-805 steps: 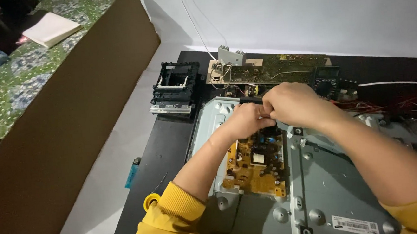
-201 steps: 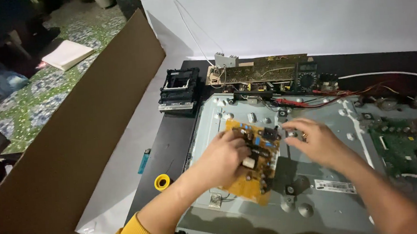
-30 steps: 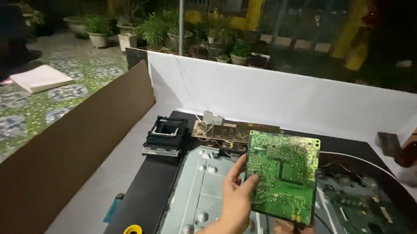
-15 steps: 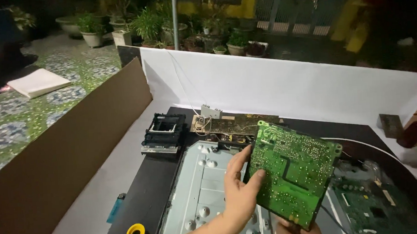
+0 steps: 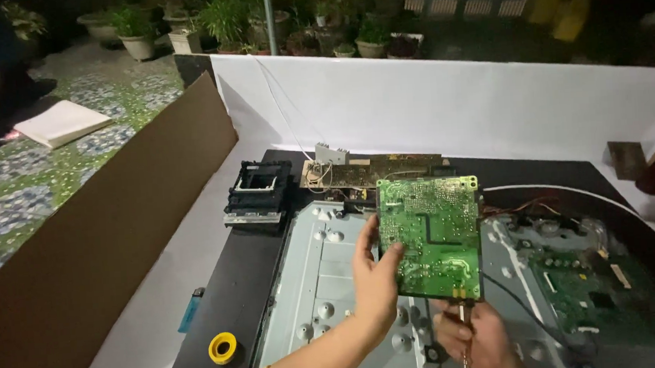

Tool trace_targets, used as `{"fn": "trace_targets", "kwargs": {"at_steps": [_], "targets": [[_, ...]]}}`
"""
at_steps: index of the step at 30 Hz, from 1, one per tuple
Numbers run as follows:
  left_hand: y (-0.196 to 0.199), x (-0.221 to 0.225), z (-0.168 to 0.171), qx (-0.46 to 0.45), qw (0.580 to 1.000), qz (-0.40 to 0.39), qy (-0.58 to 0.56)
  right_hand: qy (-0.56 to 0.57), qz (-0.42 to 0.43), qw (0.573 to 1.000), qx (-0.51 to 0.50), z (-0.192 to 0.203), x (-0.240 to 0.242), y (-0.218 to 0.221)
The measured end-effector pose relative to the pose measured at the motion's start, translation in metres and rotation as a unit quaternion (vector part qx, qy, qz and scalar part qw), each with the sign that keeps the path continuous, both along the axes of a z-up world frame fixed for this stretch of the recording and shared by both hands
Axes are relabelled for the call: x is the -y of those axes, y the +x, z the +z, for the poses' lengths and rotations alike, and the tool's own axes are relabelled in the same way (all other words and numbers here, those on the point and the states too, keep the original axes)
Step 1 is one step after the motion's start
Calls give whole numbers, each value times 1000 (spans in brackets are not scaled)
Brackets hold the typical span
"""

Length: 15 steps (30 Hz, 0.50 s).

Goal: Removing a power supply board from an electronic device by unscrewing it and disconnecting internal cables.

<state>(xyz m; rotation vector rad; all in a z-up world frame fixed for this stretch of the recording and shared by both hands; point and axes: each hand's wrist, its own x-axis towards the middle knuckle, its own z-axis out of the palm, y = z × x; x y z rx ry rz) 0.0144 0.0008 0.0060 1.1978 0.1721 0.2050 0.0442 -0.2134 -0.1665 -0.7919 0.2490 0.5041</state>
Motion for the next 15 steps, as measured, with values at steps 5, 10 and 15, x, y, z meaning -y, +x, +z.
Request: {"fn": "trace_targets", "kwargs": {"at_steps": [5, 10, 15], "targets": [[1, -3, 2, -19, 1000, -13, 0, 216, 157, 957, 115, -25, 5, 5], [5, -2, -3, -14, 1000, -16, 15, 269, 212, 934, 97, -12, 2, 0], [5, -2, -6, 10, 999, -18, -25, 315, 226, 917, 100, -15, 1, -2]]}}
